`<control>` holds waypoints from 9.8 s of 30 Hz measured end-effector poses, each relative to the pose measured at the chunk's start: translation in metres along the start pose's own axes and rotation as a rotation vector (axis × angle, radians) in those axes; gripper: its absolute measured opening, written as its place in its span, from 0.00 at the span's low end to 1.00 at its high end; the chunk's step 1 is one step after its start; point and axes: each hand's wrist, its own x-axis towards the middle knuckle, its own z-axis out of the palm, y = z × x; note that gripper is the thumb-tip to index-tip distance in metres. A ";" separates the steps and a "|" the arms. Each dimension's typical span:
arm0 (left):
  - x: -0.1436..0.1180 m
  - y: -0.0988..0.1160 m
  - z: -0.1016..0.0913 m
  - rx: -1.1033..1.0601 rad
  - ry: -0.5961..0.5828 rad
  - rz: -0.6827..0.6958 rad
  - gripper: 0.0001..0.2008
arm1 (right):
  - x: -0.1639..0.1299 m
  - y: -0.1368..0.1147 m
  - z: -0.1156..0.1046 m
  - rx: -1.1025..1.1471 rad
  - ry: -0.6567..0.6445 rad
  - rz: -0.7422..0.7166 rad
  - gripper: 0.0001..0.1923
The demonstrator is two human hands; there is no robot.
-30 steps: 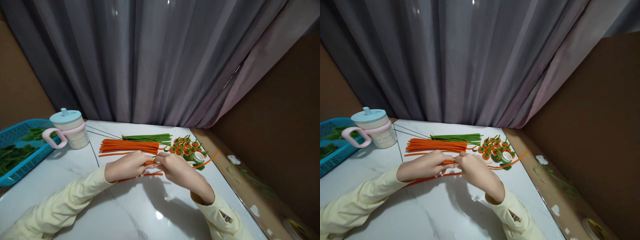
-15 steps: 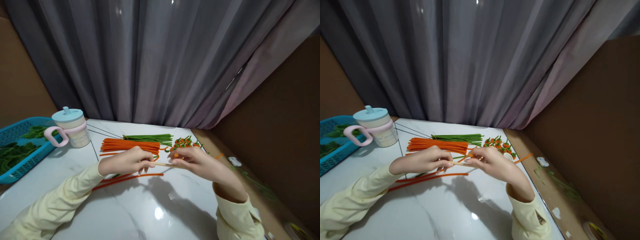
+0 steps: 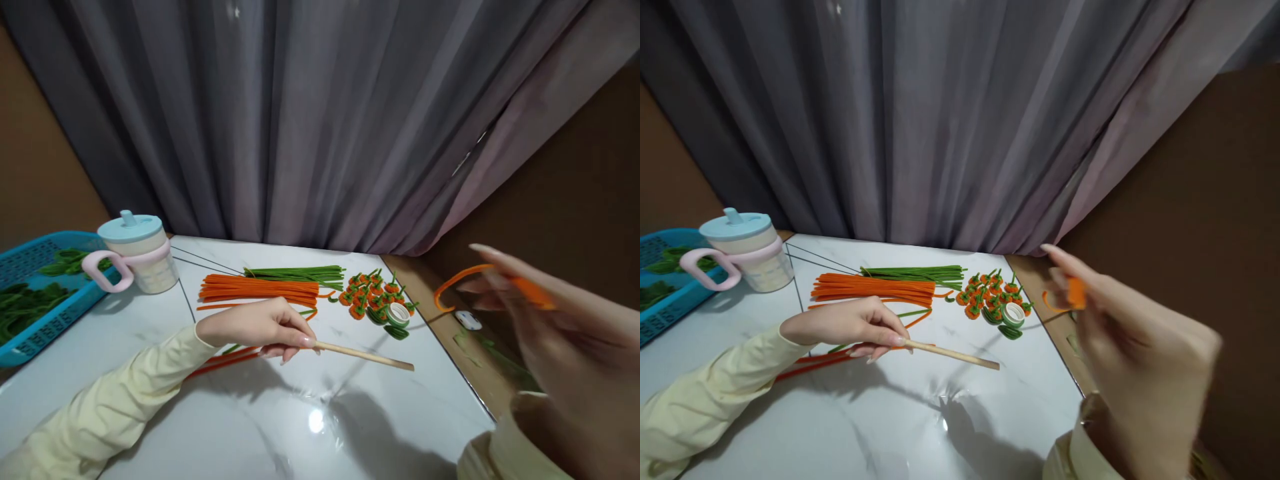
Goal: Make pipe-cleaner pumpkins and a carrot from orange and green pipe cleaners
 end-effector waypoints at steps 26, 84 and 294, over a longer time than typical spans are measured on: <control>0.013 -0.011 0.006 -0.191 -0.031 -0.020 0.12 | -0.004 -0.054 0.079 0.624 -0.806 -0.540 0.14; 0.012 -0.007 0.035 0.559 0.808 0.477 0.10 | -0.011 -0.060 0.083 0.206 -0.652 -0.271 0.11; 0.006 0.009 0.009 -0.136 1.302 0.636 0.11 | 0.012 -0.073 0.047 -0.133 -0.017 -0.968 0.08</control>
